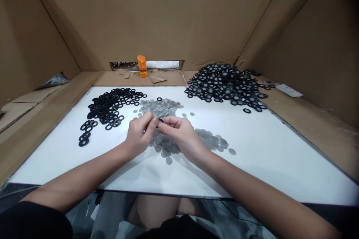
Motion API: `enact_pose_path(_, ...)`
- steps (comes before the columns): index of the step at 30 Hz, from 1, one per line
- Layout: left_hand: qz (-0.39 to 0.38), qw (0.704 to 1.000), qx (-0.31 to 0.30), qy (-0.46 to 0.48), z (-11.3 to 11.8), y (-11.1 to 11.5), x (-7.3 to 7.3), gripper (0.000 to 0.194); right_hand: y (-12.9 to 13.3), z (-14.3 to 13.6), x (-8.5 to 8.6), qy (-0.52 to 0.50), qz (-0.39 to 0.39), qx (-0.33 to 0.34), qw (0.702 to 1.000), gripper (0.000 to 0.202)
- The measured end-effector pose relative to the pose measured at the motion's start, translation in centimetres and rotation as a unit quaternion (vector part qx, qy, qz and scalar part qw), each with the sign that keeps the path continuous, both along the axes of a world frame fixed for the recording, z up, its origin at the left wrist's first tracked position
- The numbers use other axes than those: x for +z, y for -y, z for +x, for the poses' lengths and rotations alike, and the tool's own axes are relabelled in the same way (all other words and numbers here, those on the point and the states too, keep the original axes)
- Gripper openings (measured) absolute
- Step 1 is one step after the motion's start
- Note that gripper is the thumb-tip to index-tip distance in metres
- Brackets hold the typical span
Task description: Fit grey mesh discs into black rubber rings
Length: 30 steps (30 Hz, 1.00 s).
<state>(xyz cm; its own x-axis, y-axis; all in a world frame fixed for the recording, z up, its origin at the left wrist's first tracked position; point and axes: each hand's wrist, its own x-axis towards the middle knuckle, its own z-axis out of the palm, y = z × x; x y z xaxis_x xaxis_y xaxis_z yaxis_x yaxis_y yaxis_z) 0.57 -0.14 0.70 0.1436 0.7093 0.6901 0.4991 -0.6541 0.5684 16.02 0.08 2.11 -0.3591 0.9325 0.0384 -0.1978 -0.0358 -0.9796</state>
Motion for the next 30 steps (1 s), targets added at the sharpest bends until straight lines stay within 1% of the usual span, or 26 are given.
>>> enact_pose_path(2,-0.018,0.999,-0.006,0.031,0.2,0.3,-0.2,0.032,0.2,-0.3,-0.1,-0.064,-0.037,0.003,0.997,0.024)
enact_pose_path(4,-0.045,0.997,-0.037,0.046,0.2,0.5,-0.4,0.033,0.4,-0.5,-0.2,-0.099,-0.054,-0.002,0.994,0.024)
enact_pose_path(6,-0.07,0.994,-0.08,0.037,0.0,0.3,-0.5,0.034,0.5,-0.5,-0.3,-0.108,-0.059,0.0,0.992,0.024)
enact_pose_path(9,-0.091,0.989,-0.118,-0.023,-0.8,-0.3,0.0,0.036,0.4,-0.3,-0.4,-0.076,-0.046,0.009,0.996,0.025)
enact_pose_path(14,-0.087,0.983,-0.108,-0.118,-1.9,-1.2,1.3,0.037,0.1,0.1,-0.2,0.027,-0.001,0.028,0.999,0.029)
enact_pose_path(16,-0.069,0.983,-0.112,-0.127,-1.8,-1.2,1.4,0.038,0.1,0.1,-0.1,0.044,0.008,0.025,0.999,0.03)
enact_pose_path(18,-0.046,0.989,-0.104,-0.097,-1.4,-1.0,1.2,0.039,0.2,0.1,0.0,0.048,0.007,0.018,0.999,0.03)
enact_pose_path(20,-0.033,0.995,-0.078,-0.051,-0.9,-0.6,0.9,0.04,0.4,-0.1,0.1,0.032,0.0,0.016,0.999,0.029)
enact_pose_path(24,-0.061,0.998,-0.022,0.015,0.1,0.3,0.3,0.041,1.1,-0.8,0.1,-0.005,-0.012,-0.012,1.0,0.027)
enact_pose_path(26,-0.084,0.996,-0.021,0.029,0.3,0.7,0.3,0.041,1.4,-1.1,0.0,-0.023,-0.015,-0.023,0.999,0.026)
enact_pose_path(30,-0.105,0.993,-0.039,0.036,0.1,1.0,0.5,0.039,1.6,-1.4,-0.3,-0.058,-0.026,-0.013,0.998,0.025)
